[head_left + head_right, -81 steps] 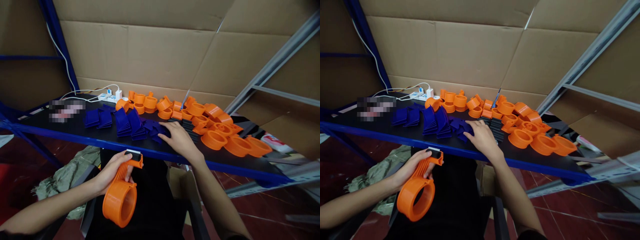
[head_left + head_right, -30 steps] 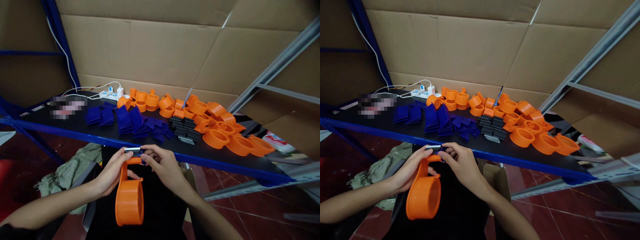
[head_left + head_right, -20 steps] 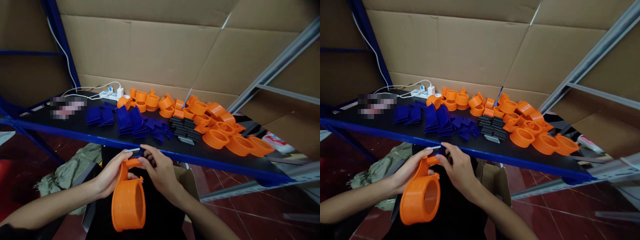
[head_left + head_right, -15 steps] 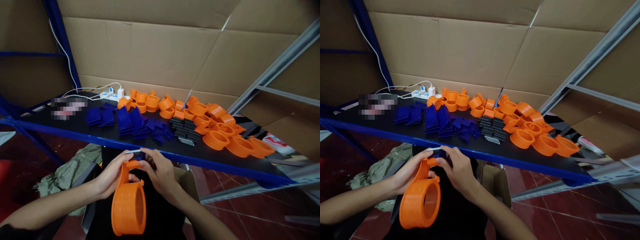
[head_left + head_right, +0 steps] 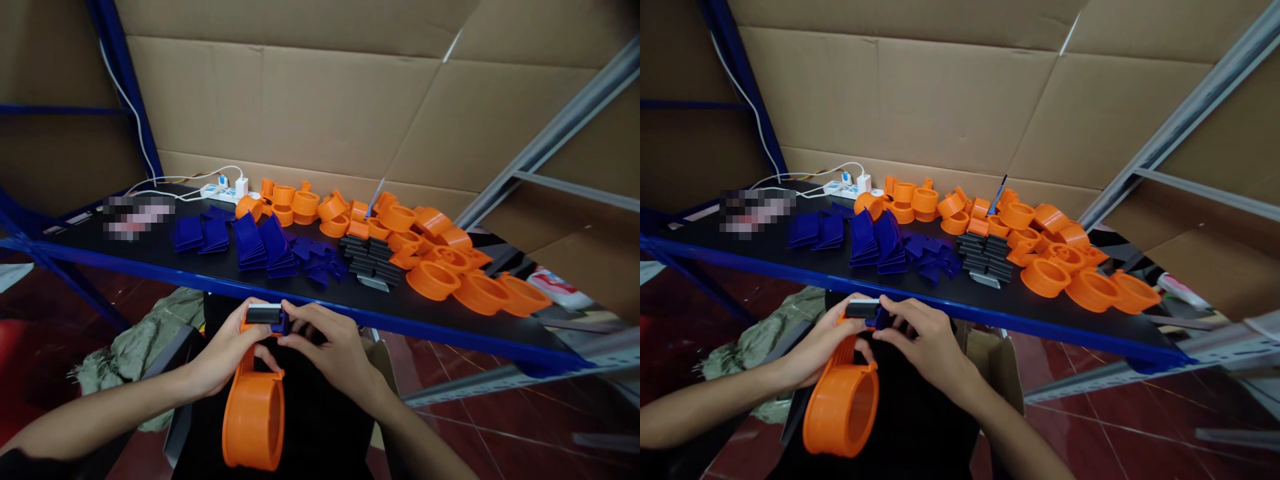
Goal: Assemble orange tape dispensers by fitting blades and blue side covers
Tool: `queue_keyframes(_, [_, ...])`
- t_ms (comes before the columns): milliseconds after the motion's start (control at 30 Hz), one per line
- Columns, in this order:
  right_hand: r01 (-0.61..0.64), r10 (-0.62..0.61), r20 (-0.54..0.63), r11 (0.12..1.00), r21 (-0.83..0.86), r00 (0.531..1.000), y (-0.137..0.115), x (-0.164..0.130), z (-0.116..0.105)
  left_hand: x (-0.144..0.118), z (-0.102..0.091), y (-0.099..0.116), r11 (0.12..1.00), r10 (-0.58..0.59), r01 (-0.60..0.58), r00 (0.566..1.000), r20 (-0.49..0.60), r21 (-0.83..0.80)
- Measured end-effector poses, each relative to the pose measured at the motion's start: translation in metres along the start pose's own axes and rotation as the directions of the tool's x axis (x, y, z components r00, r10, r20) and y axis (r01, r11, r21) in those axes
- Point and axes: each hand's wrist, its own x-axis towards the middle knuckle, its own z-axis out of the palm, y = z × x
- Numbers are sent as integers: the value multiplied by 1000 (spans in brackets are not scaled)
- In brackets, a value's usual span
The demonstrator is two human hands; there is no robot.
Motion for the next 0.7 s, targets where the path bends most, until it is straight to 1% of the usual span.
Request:
queue_keyframes(100, [35,-35,21,999,-14,999,0,1,-2,1,-2,-5,998,37,-37,999,6,45])
queue_keyframes(233, [84,-82,56,996,-30,995,-6,3,-8,-1,-5,-10,992,75,-80,996,55,97])
queue_keyframes(300, [110,-106,63,993,-52,992,-10,2,-9,-2,-7,-11,990,86,-93,994,74,103])
queue_keyframes(367, [135,-131,44,987,-91,990,-13,1,-8,-4,-10,-9,992,84,-92,992,91,85])
queue_keyframes(433, [153,-155,0,978,-139,988,-14,-1,-5,-4,-12,-6,998,61,-65,988,141,25])
queue_keyframes(500, [146,-158,-52,971,-188,986,-13,-2,-4,-4,-14,-2,995,35,-12,972,231,-102])
queue_keyframes(567, [131,-153,-85,967,-217,985,-10,-1,-6,-2,-16,3,968,45,38,945,323,-246])
queue_keyframes(633, [137,-156,-74,966,-219,985,-8,0,-10,0,-17,7,943,70,63,923,378,-328])
queue_keyframes(700, [157,-166,-28,965,-209,986,-8,4,-18,3,-19,8,943,79,63,912,403,-327])
